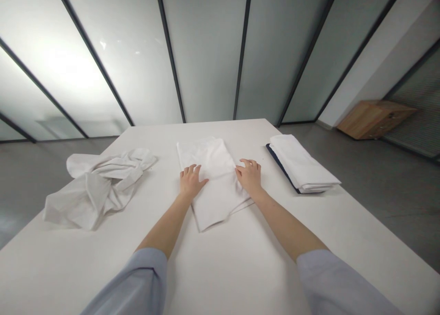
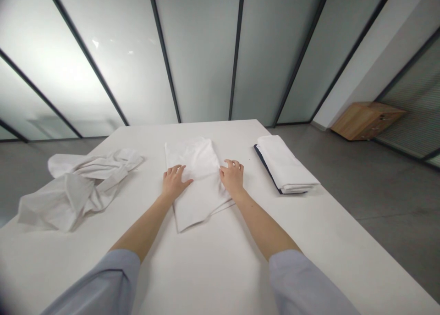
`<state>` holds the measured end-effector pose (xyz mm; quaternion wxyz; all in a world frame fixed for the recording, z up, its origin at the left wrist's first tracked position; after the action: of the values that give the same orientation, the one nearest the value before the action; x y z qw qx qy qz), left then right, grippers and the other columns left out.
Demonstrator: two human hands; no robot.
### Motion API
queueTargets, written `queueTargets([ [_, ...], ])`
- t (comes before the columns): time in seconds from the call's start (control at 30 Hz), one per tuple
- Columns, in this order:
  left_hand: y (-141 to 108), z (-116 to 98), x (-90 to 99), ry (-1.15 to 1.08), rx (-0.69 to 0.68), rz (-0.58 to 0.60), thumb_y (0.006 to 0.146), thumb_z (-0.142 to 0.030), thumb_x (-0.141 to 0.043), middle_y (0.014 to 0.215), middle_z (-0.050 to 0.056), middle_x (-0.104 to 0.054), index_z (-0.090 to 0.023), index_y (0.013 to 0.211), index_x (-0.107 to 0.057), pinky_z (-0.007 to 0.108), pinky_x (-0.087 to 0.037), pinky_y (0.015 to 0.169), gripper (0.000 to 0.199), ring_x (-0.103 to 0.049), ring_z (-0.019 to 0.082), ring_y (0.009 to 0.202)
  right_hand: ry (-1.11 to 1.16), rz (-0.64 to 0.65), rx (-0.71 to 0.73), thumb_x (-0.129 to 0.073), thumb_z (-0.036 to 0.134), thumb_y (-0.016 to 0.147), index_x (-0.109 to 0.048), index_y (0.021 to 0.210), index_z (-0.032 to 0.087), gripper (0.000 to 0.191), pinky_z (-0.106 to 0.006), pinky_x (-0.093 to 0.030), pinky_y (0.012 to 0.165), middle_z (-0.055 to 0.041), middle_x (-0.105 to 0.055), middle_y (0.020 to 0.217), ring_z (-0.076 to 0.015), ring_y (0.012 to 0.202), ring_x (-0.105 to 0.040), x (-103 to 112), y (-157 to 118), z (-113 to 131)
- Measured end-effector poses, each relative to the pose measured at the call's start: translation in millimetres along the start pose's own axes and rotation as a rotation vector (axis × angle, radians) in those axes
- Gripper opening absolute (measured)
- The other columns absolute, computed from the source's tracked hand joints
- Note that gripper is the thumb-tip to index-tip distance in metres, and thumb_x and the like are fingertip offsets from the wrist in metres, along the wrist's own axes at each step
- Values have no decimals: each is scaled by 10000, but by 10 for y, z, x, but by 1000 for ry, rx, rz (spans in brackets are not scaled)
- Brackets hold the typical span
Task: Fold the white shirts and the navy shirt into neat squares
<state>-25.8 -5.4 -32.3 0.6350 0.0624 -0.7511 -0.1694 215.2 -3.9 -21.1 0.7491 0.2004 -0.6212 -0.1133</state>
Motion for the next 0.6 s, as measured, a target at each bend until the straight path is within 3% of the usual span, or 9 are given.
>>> queueTargets([
  [0.07,-11,-20,-26,-50,-81,-3,827,-388,-585,1326,127,-521,-199,1380,-414,424,-403,972,609,-505,287,1157,92,-83,32,-483,268,913,-748,962,242,271,-461,-286,979,-69,-577,1300,-294,1181,-403,2,9,34],
  [0.13,-25,-51,-49,-129,-173,-1,820,-344,-586,1372,139,-470,-188,1447,-294,393,-424,962,709,-515,267,1157,251,-86,104,-465,270,922,-740,982,229,285,-445,-308,988,-79,-626,1234,-275,1155,-456,-13,1,116],
  [0.2,-44,-88,-53,-205,-245,10,786,-314,-618,1465,155,-350,-202,1484,-186,366,-454,928,828,-532,255,1151,481,16,234,-458,279,923,-731,995,220,289,-397,-370,954,-82,-682,1118,-241,1065,-543,-41,-42,260],
  [0.27,-68,-125,-41,-249,-307,48,745,-265,-644,1538,151,-209,-246,1481,-184,349,-483,880,868,-555,251,1133,717,180,373,-459,297,920,-725,990,216,287,-342,-427,891,-67,-708,1034,-208,961,-603,-60,-116,438],
  [0.37,-89,-150,-28,-286,-368,129,695,-172,-636,1550,116,-191,-264,1352,-420,350,-490,869,698,-559,263,1142,921,414,447,-459,348,917,-729,902,205,306,-303,-468,804,-41,-724,919,-186,841,-634,-41,-207,626],
  [0.43,-73,-131,-39,-361,-319,134,689,-142,-605,1481,105,-336,-238,1172,-558,361,-481,897,495,-566,255,1128,1009,457,370,-480,388,900,-726,878,196,312,-305,-476,793,-35,-725,884,-190,830,-641,-9,-189,623],
  [0.5,-34,-91,-70,-524,-216,88,684,-148,-588,1309,99,-517,-211,999,-604,374,-478,905,322,-589,239,1071,1126,395,212,-489,422,884,-720,903,191,327,-321,-480,821,-47,-722,930,-203,889,-645,3,-106,512],
  [0.6,29,-24,-135,-971,-54,38,681,-244,-613,963,65,-654,-191,846,-592,392,-499,861,174,-626,237,947,1235,275,-58,-424,466,888,-706,936,193,395,-354,-478,873,-78,-707,1013,-215,973,-636,-74,33,256],
])
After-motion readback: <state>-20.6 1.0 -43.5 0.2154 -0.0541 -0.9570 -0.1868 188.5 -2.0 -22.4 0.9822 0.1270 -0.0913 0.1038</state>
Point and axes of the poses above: each hand's wrist, its own y-axis towards the middle knuckle, its own x-axis out of the back of the hand, z = x × y, the point moved 1 cm from there along y, towards the middle knuckle
